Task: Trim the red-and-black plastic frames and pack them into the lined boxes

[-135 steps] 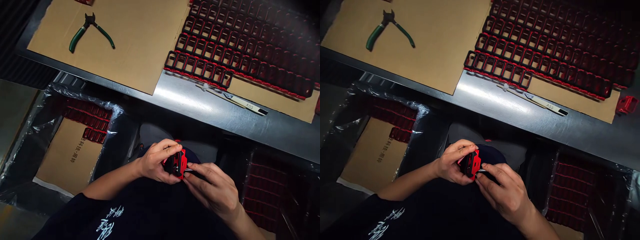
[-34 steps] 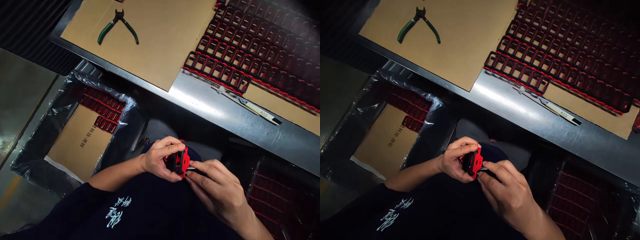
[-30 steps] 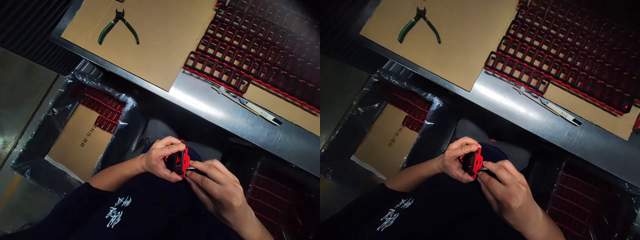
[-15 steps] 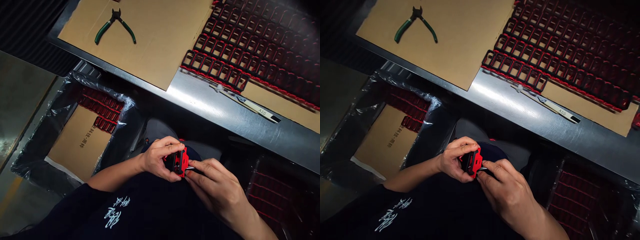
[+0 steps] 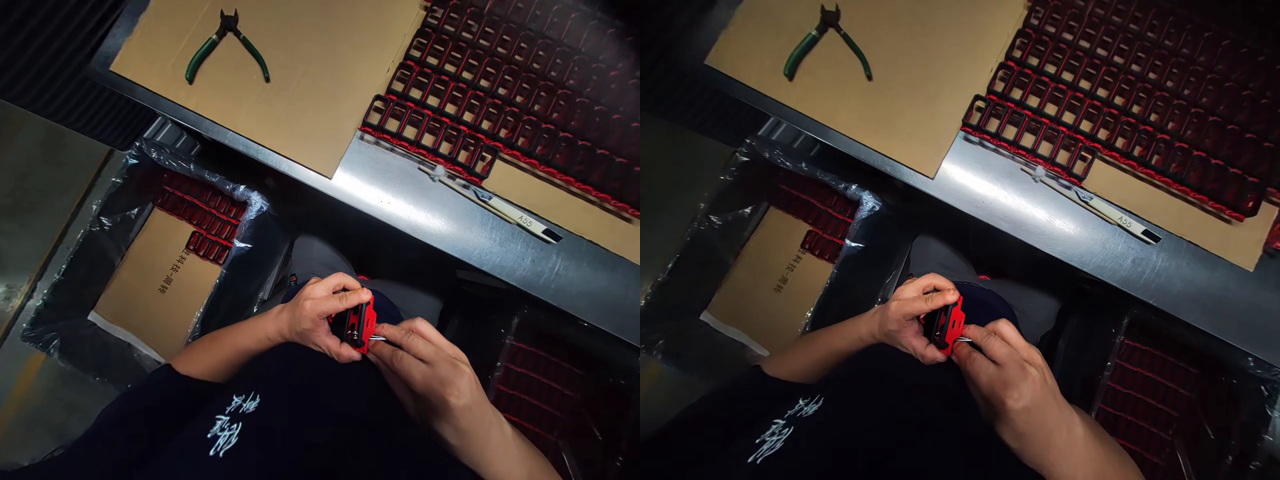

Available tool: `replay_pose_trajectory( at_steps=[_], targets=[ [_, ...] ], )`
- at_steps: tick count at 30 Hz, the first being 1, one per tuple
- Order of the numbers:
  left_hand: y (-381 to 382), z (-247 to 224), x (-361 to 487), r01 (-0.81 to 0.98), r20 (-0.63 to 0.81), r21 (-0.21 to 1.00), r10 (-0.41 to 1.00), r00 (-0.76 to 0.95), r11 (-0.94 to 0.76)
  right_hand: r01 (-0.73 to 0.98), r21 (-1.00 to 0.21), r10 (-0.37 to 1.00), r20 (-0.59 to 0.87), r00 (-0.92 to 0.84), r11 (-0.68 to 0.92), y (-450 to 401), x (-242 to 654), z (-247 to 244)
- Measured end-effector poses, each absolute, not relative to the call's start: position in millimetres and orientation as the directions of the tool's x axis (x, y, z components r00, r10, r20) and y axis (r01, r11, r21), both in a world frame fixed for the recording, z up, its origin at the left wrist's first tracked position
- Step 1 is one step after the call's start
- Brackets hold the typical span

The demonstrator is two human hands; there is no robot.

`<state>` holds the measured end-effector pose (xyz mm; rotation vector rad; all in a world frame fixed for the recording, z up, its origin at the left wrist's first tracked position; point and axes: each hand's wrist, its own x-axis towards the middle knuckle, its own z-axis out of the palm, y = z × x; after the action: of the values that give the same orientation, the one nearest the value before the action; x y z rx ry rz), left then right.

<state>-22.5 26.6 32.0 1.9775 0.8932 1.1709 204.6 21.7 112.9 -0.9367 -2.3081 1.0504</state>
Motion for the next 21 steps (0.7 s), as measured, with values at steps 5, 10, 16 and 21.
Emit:
replay_pose_trajectory(
  at_steps=[5, 10, 16, 21],
  targets=[
    [26.4, 32.6, -22.3, 0.213, 0.46, 0.807, 0.813, 0.358, -0.551, 0.368, -0.798, 0.733, 0.13, -0.668, 0.477, 26.3, 200.3, 116.9],
    [27.5, 33.3, -22.3, 0.231, 0.45, 0.807, 0.82, 0.352, -0.543, 0.361, -0.808, 0.752, 0.146, -0.643, 0.466, 26.6, 196.0, 122.3],
    [28.2, 33.0, -22.1, 0.207, 0.477, 0.814, 0.828, 0.295, -0.542, 0.431, -0.757, 0.781, 0.162, -0.604, 0.491, 25.3, 192.7, 123.0],
    [21.2, 30.0, -23.4, 0.055, 0.431, 0.893, 0.883, 0.188, -0.448, 0.469, -0.73, 0.829, 0.241, -0.505, 0.498, 32.4, 201.3, 121.5]
  ],
)
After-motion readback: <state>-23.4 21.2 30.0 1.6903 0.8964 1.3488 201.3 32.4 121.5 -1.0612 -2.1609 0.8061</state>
